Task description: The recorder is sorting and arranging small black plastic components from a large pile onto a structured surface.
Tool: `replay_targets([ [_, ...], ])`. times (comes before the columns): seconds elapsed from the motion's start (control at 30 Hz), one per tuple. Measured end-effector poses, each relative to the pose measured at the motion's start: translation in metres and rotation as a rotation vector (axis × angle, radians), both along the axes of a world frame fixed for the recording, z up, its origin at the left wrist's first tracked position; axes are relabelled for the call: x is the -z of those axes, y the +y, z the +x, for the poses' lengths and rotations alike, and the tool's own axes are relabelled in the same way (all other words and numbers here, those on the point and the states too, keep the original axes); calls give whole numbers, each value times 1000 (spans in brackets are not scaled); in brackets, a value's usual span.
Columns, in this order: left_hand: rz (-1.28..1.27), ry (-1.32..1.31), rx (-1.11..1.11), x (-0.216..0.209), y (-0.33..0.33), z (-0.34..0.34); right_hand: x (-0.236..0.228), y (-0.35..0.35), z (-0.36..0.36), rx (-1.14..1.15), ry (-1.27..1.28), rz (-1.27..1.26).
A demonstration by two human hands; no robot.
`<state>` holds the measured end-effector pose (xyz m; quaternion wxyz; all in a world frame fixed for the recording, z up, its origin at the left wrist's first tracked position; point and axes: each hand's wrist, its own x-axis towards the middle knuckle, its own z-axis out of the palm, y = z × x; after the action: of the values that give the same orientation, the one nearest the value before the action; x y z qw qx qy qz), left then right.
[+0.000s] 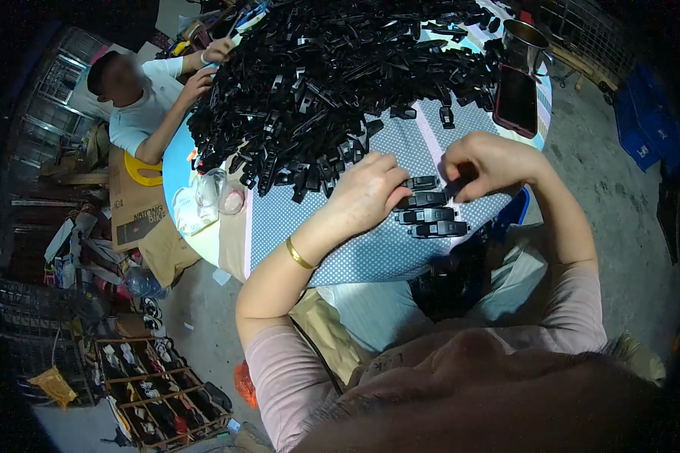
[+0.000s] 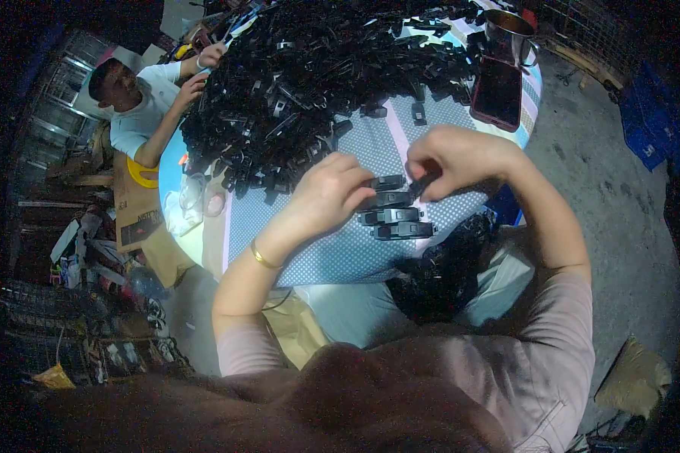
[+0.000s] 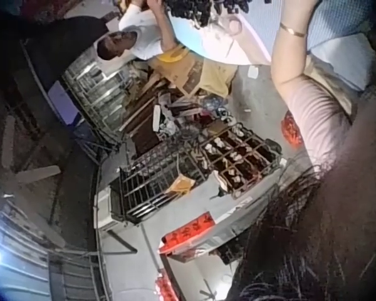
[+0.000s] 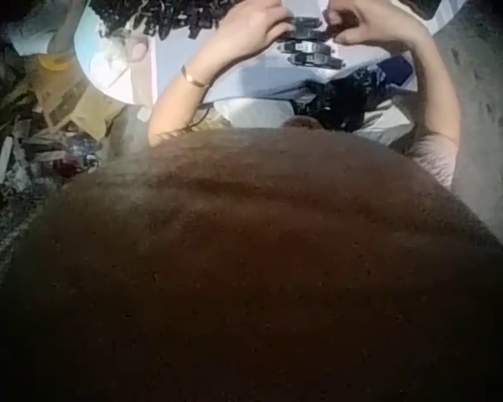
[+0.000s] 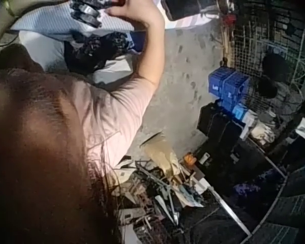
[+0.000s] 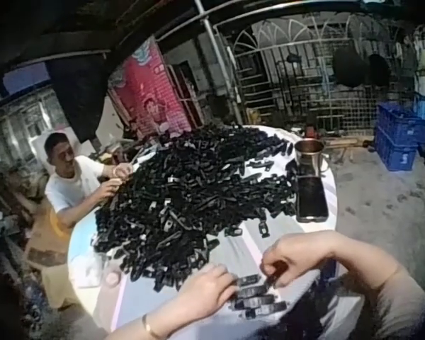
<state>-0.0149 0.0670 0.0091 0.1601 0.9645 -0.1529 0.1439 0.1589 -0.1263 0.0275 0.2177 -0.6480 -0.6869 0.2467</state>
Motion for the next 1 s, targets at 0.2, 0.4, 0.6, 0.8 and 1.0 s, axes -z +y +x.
replay_targets([
  [0.2,-207,-72,-133,11,-8,8,21,11,-3,311,-73,460],
  [0.4,-218,-46,-177,10,3,4,19,16,-20,281,-293,404],
  [0.6,-254,-45,-149,10,1,9,19,14,-22,305,-281,420],
  [0.8,-257,-22,-111,11,3,13,32,22,-26,247,-178,494],
  [1.0,82,-399,-388,-15,58,18,25,19,-2,337,-154,456],
])
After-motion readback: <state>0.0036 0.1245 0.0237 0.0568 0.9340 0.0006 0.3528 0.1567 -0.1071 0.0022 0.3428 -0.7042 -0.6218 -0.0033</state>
